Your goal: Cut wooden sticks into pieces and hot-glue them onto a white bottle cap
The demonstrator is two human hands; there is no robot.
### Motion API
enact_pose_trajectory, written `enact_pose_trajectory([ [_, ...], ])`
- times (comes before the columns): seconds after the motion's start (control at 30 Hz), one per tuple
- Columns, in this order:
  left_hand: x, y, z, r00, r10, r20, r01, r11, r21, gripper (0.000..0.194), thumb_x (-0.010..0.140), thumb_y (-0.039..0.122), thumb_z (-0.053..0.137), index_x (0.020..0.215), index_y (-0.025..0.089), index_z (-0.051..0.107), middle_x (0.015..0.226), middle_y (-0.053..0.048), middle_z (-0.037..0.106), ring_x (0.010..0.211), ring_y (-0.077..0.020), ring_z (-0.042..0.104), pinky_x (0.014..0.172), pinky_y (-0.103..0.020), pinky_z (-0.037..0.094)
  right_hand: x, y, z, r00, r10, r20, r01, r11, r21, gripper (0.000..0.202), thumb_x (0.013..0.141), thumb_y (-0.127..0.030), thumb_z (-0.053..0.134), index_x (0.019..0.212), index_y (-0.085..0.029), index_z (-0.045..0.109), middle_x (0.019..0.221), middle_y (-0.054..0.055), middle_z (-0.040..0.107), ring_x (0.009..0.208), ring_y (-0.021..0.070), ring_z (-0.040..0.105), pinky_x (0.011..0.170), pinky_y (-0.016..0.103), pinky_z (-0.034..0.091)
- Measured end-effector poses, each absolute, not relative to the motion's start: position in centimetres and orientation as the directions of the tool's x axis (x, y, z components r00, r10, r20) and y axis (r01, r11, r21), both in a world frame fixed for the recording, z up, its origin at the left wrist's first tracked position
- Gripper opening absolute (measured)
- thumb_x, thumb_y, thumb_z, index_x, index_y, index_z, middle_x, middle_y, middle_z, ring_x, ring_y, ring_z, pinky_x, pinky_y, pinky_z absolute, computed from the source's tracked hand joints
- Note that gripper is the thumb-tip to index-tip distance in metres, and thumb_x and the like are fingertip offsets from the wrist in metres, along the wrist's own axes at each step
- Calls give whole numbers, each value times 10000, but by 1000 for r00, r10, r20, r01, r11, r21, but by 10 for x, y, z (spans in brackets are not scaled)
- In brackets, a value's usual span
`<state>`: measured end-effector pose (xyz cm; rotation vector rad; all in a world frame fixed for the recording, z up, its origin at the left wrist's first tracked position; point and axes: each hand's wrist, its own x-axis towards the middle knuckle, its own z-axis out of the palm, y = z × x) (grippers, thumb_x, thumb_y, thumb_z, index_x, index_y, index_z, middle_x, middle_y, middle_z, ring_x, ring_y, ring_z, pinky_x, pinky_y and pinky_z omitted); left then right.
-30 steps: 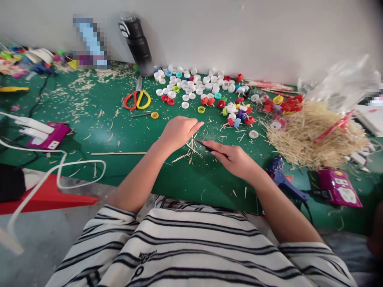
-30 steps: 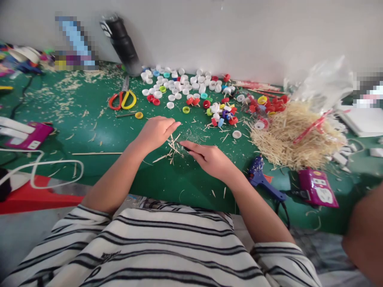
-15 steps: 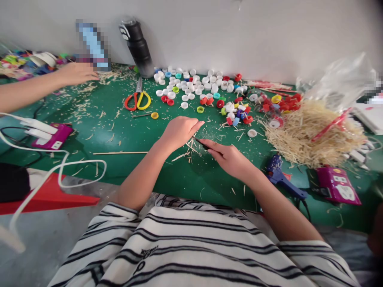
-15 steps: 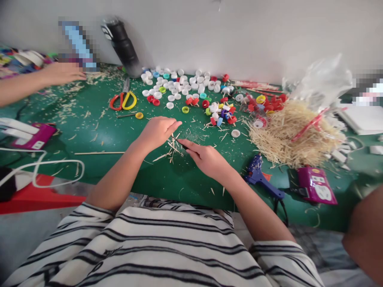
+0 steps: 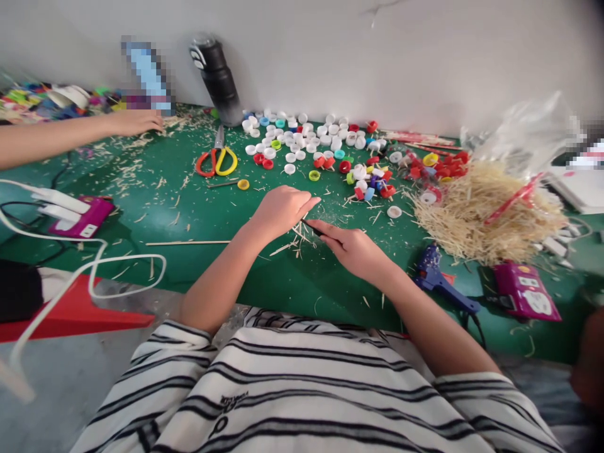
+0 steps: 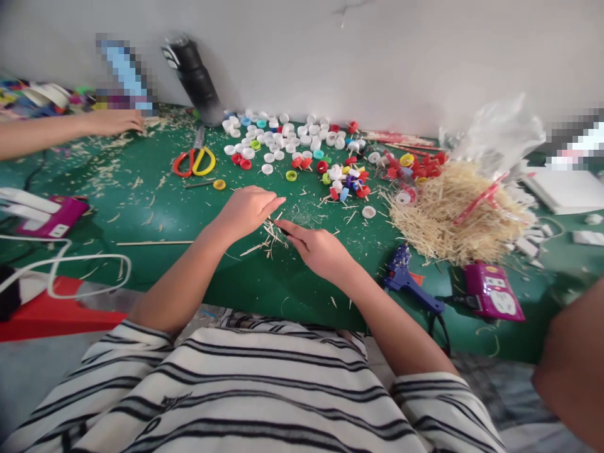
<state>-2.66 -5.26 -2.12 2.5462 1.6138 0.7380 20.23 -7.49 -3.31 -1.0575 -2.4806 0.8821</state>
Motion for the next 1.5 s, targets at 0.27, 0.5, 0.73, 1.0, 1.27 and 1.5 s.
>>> enact_pose_trajectory([
  [0.27,-30,-50,-21,303,898,319,824,-415,385,490,1036,432,373,594,221,382,537,9,422,501,-132,362,550,-325,263,205,-77,-36,-669,743,20,538,503,-677,492,1047,-358,388,1522,-323,512,1231,26,747,746,187,720,751,351,590],
  [0.5,-32,-51,-24,304,890,339,839,-418,347,482,1036,422,375,599,221,399,546,4,434,522,-142,374,569,-324,263,209,-83,-33,-669,743,8,553,505,-663,496,1046,-359,381,1528,-343,499,1166,10,766,631,154,668,705,340,576],
  [0.73,-23,-53,-19,337,880,334,858,-433,277,470,1023,401,415,594,212,407,566,-14,460,583,-158,422,624,-325,278,199,-80,-31,-659,752,0,596,521,-611,507,1035,-323,387,1529,-321,503,1096,25,780,602,160,645,648,319,536],
  [1.0,-29,-49,-20,284,907,311,863,-383,329,478,1027,405,392,590,213,373,542,5,405,524,-132,352,562,-322,234,204,-81,-34,-656,755,-13,566,480,-670,503,1043,-333,383,1535,-328,493,1142,27,772,603,148,644,686,326,546],
  [1.27,-33,-49,-26,307,877,371,850,-428,307,469,1034,394,386,603,216,339,547,15,367,535,-130,333,567,-323,229,205,-84,-34,-657,754,-12,561,478,-675,510,1040,-331,383,1536,-308,494,1118,29,779,854,218,741,826,361,577],
  [1.5,-35,-51,-26,300,881,366,883,-402,243,470,1040,392,379,606,213,370,549,6,392,565,-142,380,583,-318,242,201,-79,-38,-673,740,6,570,524,-632,509,1044,-335,371,1543,-349,468,1160,12,771,709,197,717,752,355,566],
])
